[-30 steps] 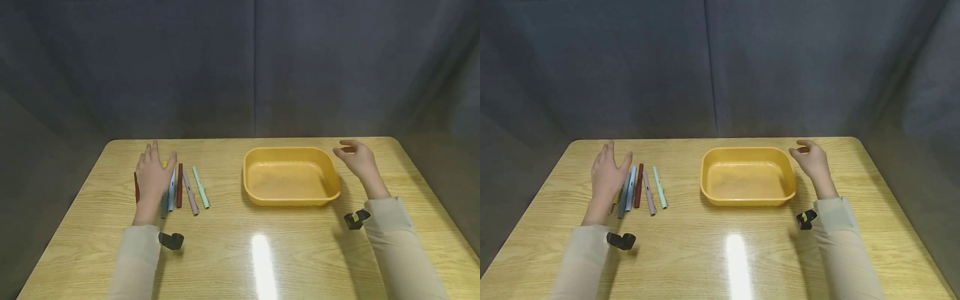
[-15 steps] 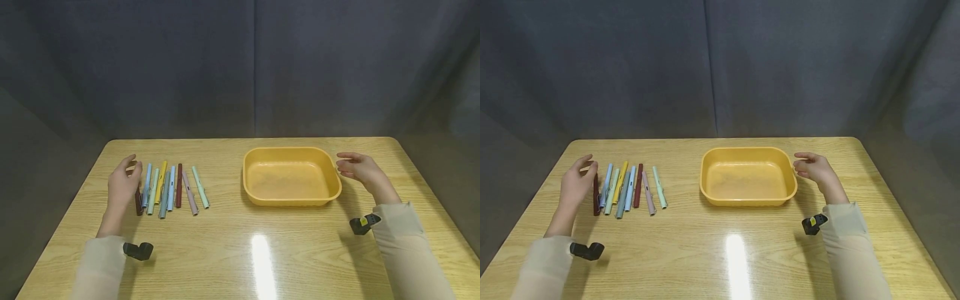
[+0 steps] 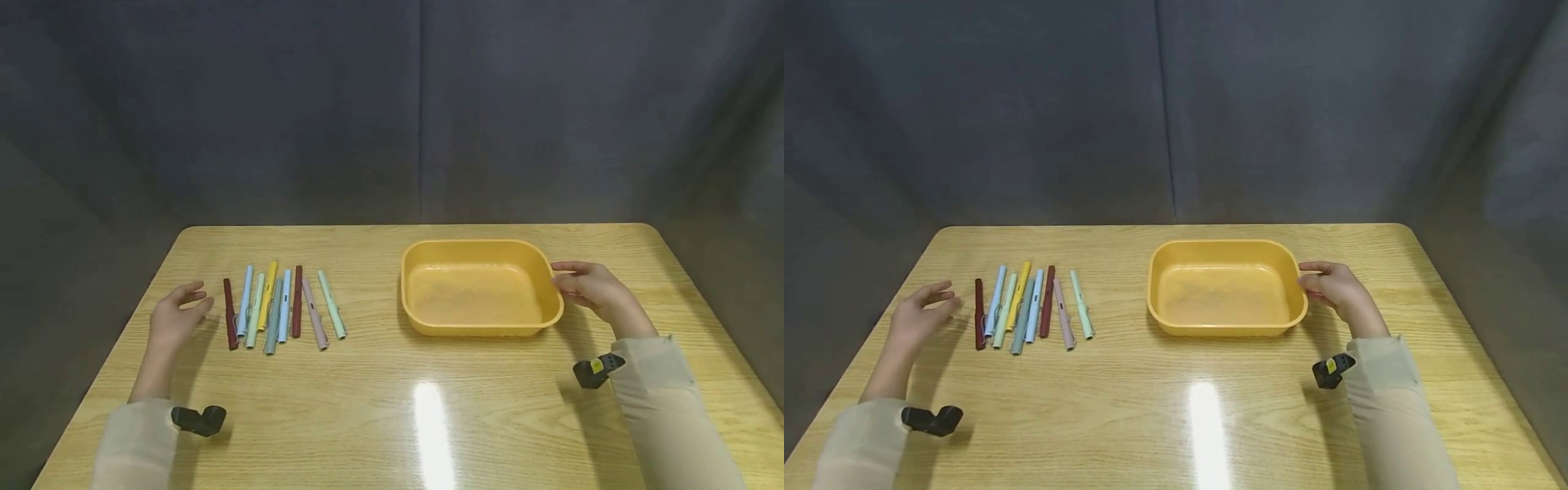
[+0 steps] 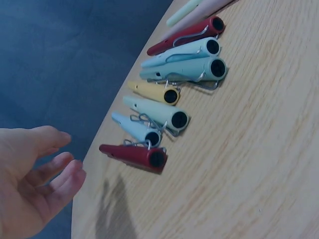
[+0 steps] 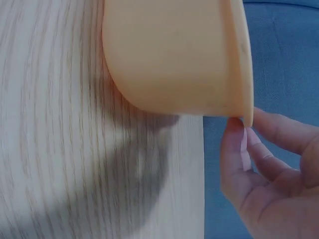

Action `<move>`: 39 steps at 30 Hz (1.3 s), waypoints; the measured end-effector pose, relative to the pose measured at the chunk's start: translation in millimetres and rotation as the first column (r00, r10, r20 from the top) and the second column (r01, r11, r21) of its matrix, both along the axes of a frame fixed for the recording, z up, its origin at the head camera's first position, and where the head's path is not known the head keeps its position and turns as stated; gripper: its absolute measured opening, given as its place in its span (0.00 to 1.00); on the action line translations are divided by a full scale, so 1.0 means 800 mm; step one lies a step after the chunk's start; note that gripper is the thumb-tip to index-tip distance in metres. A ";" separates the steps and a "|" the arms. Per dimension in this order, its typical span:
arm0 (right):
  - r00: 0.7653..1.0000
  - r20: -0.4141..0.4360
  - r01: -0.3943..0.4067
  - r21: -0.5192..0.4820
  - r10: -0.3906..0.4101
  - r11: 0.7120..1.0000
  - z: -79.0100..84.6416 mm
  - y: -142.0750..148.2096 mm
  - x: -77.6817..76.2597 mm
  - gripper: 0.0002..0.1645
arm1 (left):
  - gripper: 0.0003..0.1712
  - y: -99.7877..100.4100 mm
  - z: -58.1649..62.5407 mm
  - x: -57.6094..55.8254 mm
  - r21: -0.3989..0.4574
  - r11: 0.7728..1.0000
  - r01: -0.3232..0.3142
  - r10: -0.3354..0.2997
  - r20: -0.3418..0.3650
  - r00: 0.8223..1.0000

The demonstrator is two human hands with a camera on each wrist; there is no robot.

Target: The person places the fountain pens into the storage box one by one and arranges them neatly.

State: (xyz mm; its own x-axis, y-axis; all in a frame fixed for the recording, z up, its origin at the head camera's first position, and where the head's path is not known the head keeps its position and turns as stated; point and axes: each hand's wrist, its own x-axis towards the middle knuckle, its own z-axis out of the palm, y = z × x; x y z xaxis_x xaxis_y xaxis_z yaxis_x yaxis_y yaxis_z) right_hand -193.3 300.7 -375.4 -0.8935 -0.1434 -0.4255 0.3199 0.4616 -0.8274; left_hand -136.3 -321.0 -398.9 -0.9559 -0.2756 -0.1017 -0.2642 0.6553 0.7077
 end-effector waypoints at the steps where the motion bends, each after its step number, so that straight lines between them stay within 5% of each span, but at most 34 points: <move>1: 1.000 0.001 0.004 -0.009 -0.004 1.000 -0.001 0.000 0.000 0.38 | 0.31 -0.002 -0.002 0.000 0.015 1.000 0.011 -0.011 0.011 1.000; 9: 0.999 0.032 0.016 -0.096 -0.013 0.995 -0.009 -0.001 0.001 0.38 | 0.34 -0.008 -0.017 -0.002 0.169 0.984 0.051 -0.072 0.120 0.990; 31: 0.998 0.064 0.035 -0.211 -0.022 0.977 -0.013 -0.029 0.006 0.37 | 0.38 0.001 -0.037 -0.013 0.171 0.985 -0.006 -0.032 0.219 0.975; 39: 0.999 0.048 0.027 -0.213 -0.017 0.977 -0.013 -0.040 0.007 0.36 | 0.37 0.007 -0.034 -0.015 0.122 0.992 -0.017 -0.013 0.245 0.970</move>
State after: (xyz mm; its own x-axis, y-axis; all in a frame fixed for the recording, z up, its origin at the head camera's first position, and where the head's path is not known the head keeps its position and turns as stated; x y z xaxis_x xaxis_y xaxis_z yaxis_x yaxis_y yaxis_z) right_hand -188.0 269.0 -385.9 -0.8776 -0.2163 -0.4278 0.3678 0.2683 -0.8903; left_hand -148.1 -315.5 -425.8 -0.8972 -0.2483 -0.3653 -0.4403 0.5670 0.6961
